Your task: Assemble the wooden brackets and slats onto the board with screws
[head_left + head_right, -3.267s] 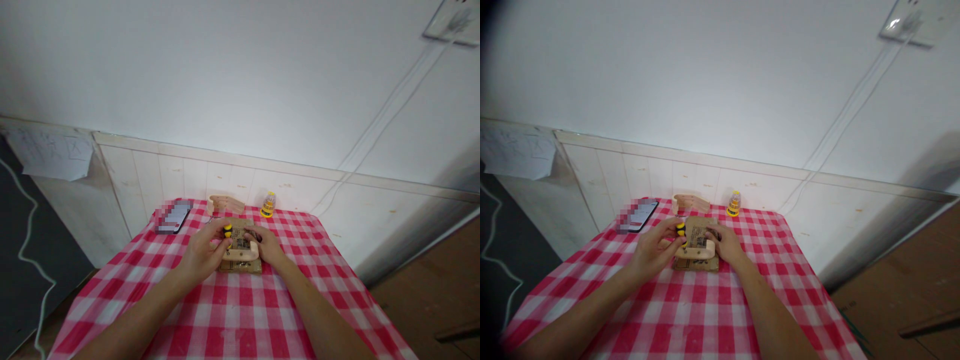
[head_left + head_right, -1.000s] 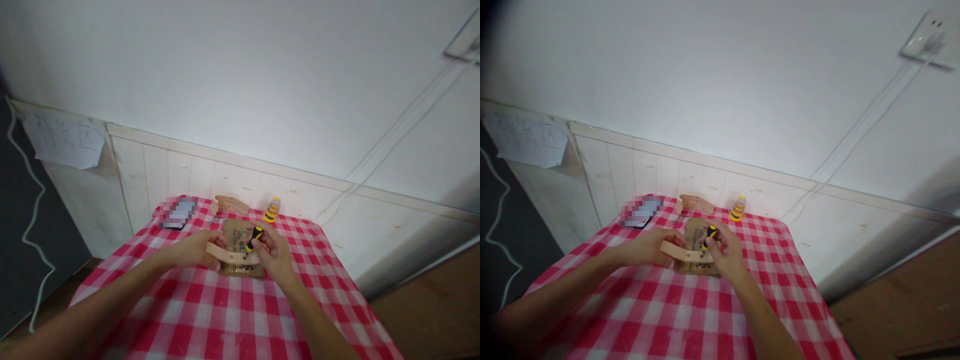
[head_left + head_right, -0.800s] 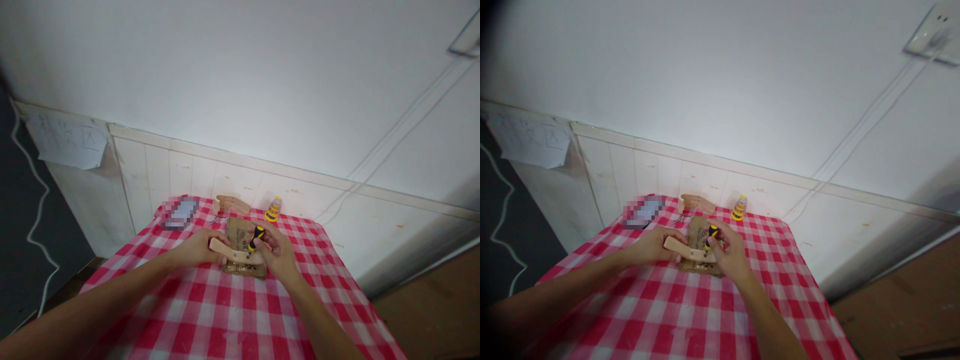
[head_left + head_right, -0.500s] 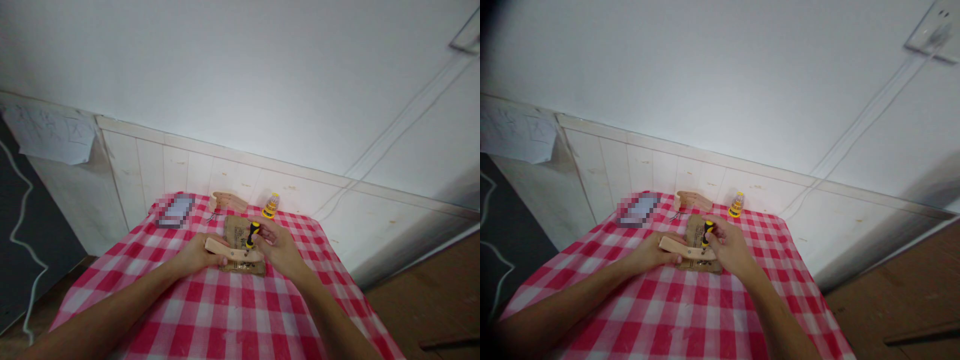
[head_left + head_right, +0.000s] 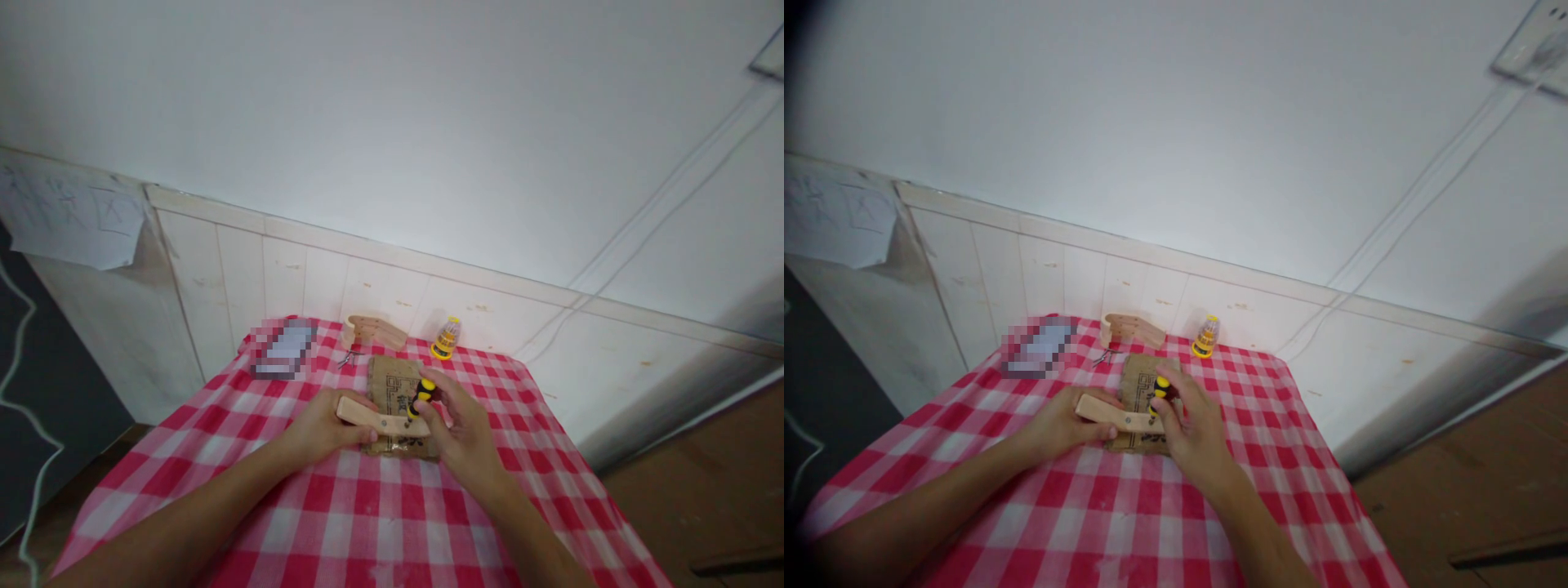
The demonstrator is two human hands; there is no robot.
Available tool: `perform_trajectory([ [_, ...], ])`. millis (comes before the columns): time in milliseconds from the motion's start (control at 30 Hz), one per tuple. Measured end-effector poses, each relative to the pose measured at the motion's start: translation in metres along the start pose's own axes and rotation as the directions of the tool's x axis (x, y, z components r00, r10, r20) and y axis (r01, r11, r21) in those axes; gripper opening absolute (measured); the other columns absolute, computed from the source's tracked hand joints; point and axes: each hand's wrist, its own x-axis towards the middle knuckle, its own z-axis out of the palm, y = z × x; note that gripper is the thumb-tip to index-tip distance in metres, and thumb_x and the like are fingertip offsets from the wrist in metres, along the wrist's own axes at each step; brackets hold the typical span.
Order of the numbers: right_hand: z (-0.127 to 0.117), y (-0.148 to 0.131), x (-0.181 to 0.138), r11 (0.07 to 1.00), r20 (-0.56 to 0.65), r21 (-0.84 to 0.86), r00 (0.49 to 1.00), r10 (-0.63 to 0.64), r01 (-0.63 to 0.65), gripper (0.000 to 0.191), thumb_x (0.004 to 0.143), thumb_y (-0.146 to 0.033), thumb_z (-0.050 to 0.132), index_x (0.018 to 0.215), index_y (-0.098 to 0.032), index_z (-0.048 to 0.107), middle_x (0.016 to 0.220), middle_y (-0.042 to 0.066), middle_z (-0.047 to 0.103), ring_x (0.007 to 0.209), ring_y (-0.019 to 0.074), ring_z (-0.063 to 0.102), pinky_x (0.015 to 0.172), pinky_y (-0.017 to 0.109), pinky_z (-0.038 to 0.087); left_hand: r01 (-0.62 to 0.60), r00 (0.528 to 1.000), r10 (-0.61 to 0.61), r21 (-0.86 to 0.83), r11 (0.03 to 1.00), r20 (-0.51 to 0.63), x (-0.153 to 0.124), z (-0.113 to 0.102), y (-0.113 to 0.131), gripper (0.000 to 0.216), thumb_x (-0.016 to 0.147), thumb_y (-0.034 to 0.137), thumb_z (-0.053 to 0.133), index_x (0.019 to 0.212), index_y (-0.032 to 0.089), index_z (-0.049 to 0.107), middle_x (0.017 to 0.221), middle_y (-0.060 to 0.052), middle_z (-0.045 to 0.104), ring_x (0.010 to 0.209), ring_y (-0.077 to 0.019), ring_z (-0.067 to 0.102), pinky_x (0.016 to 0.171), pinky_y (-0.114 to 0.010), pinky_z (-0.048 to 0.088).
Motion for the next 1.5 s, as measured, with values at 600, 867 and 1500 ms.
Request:
perform_trajectory([
  [600,0.0061,0.0022,-0.0067,0.996,-0.096,0.021,0.992,-0.084,0.086,0.039,0.095,-0.023,0.064,0.133,-0.032,0.064,0.122,0.008,0.073,0.107,0.0245,0.072,0.094,0.043,0.059,0.07,0.997,-0.069,-0.023,0.997,0.033,0.004,-0.0063,-0.0058,0.044,0.06,0.037,0.09,0.094,0.014,0.075,0.082,-0.005,0.077,0.071,-0.0195,0.069,0.063,-0.028,0.053],
  [867,0.0043,0.005,-0.0066,0.998,-0.11,0.041,0.993,-0.042,0.047,0.039,0.094,-0.024,0.065,0.132,-0.033,0.066,0.123,0.007,0.074,0.105,0.0243,0.073,0.093,0.042,0.06,0.063,0.998,-0.063,0.009,0.998,-0.018,0.001,-0.0021,-0.001,0.044,0.059,0.037,0.09,0.095,0.014,0.076,0.083,-0.006,0.078,0.073,-0.0207,0.07,0.064,-0.029,0.054],
  [1500,0.0051,0.0057,-0.0063,0.998,-0.096,0.066,0.995,-0.018,0.024,0.039,0.095,-0.024,0.064,0.133,-0.035,0.064,0.123,0.006,0.074,0.105,0.0239,0.073,0.094,0.042,0.058,0.068,0.998,-0.068,0.043,0.997,-0.001,0.0007,-0.0048,-0.0011,0.038,0.062,0.033,0.087,0.094,0.016,0.076,0.079,-0.004,0.077,0.069,-0.0187,0.069,0.06,-0.026,0.052],
])
